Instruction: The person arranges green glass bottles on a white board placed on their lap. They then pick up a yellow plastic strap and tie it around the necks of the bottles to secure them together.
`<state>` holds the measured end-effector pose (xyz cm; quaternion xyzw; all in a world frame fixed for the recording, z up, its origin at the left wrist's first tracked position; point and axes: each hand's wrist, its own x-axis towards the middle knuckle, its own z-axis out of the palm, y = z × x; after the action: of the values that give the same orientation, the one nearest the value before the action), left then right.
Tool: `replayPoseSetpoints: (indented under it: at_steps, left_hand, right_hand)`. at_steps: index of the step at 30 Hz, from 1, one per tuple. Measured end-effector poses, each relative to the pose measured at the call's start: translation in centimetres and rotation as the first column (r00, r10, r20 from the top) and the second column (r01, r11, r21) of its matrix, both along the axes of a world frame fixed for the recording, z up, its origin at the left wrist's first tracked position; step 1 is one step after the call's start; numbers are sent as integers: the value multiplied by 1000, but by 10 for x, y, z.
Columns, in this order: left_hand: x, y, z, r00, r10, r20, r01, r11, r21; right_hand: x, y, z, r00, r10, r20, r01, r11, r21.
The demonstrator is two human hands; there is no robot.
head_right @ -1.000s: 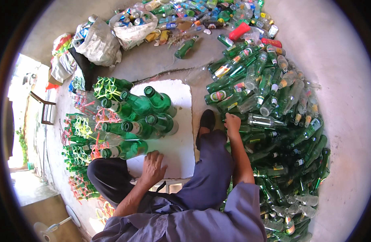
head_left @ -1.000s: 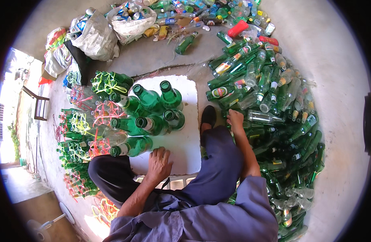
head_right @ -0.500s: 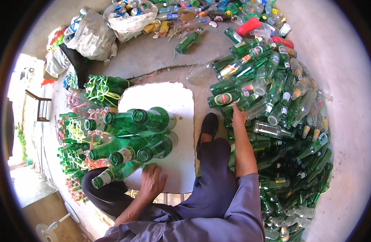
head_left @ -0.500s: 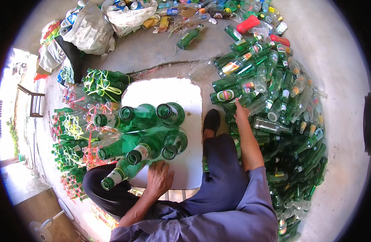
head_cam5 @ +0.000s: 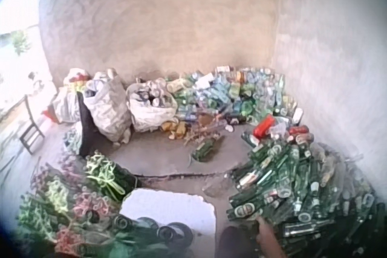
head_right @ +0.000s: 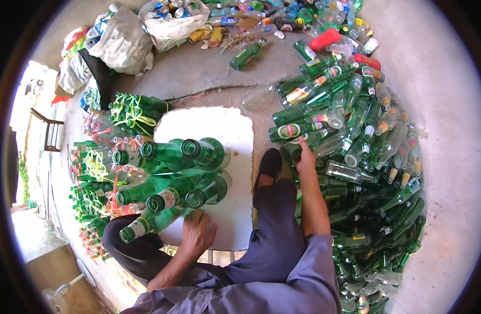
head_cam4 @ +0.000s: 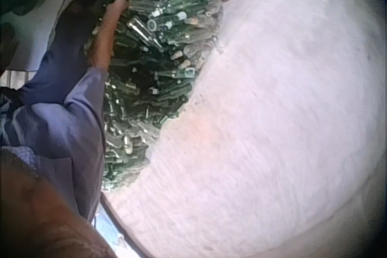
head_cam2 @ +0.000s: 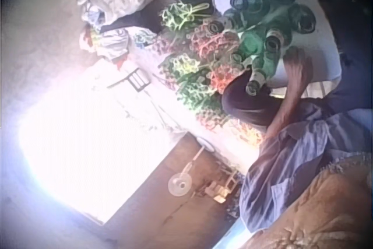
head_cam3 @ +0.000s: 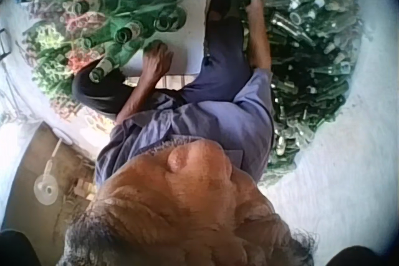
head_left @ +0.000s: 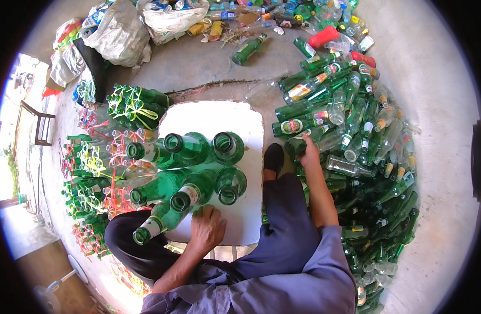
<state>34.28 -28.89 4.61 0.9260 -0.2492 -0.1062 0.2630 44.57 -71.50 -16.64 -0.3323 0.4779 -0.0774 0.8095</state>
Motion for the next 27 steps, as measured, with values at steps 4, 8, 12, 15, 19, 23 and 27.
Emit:
replayPoseSetpoints:
  at_steps: [4, 8, 12, 15, 19, 23, 27]
  left_hand:
    - [-2, -3, 2, 999, 25, 24, -25, 1000, -5]
    - [-4, -1, -1, 998, 37, 55, -35, 999, -38]
    - [-5, 2, -3, 997, 19, 77, -17, 999, -29]
    - [-9, 7, -9, 995, 24, 92, -24, 1000, -1]
    - [-13, 8, -12, 991, 38, 125, -33, 998, -47]
    - [-16, 14, -15, 984, 60, 169, -43, 994, -102]
    - [-19, 17, -25, 973, 77, 220, -34, 981, -192]
  right_hand:
    - [-27, 15, 12, 975, 38, 221, -63, 992, 107]
    - [-59, 31, 48, 949, 64, 308, -112, 984, 141]
    - [-81, 37, 105, 942, 74, 328, -113, 988, 102]
    - [-88, 42, 164, 892, 85, 444, -96, 995, 2]
    - [-99, 31, 221, 812, 174, 558, -39, 969, -245]
    - [-106, 89, 329, 672, 471, 572, -154, 844, -513]
    - [-126, 150, 373, 654, 661, 368, -233, 639, -733]
